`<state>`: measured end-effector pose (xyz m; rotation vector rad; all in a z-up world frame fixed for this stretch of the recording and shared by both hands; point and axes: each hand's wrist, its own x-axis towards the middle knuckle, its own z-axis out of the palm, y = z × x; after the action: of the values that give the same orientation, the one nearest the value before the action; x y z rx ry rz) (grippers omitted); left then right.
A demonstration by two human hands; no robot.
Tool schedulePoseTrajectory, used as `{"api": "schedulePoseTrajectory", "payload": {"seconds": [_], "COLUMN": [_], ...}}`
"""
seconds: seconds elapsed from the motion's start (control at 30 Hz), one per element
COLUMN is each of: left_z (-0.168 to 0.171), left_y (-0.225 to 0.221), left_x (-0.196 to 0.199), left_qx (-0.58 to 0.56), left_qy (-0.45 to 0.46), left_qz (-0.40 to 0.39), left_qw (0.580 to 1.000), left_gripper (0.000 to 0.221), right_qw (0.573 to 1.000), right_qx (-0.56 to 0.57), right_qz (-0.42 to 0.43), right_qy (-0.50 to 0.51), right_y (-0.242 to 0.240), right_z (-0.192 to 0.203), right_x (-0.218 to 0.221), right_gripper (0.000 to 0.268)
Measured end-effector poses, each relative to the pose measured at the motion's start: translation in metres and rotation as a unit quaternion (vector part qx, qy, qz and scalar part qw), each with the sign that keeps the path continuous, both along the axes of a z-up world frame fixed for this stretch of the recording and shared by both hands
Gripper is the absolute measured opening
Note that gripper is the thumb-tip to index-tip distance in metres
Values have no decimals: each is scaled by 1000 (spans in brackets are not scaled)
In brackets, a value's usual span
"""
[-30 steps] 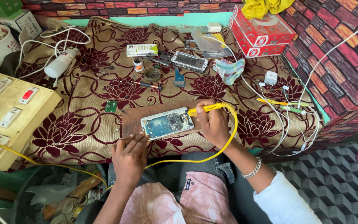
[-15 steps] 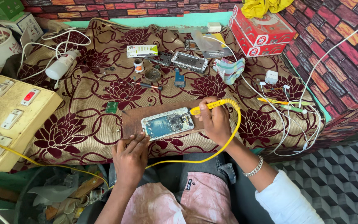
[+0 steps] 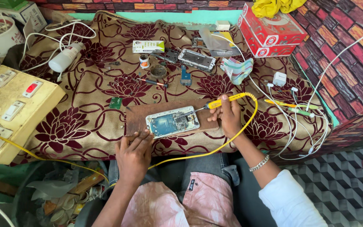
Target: The person uses a yellow hot air gun to apply heat to the internal components of a disassembled smartphone placed on a wooden board. They hold the device steady with their left hand while directing the hot air with their right hand.
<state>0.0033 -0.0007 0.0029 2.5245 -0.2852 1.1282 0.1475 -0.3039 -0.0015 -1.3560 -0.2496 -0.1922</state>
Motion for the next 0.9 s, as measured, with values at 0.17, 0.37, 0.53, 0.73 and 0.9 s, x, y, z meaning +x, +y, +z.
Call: {"api": "schedulePoseTrajectory", "payload": {"seconds": [0.17,0.37,0.53,0.73,0.9], "left_z": [1,2,2,1,1], "left_y": [0,-1,-1,-1,0], "left_x": [-1,-1,-1,-2,-1], "left_qx": [2,1,-1,4,9], "left_qy": [-8,-8,-11,-8,-14], "left_qz": [-4,0,1,1,3], "left_qw": [1000,1000,1000,1000,1000], "left_gripper": [25,25,22,23,21], "right_qw": [998,991,989,988,981], "right_qx": [-48,-98,-99,-108,-138], "right_qz": [2,-12,-6,-6,-9], "right_qy": [-45,-88,-106,-114,-134], "right_y": [0,1,-1,-2,3], "right_z": [11,22,26,25,38], "right_x": [-3,-10,-10,-10,-17], "right_gripper": [30,30,29,24,23]}}
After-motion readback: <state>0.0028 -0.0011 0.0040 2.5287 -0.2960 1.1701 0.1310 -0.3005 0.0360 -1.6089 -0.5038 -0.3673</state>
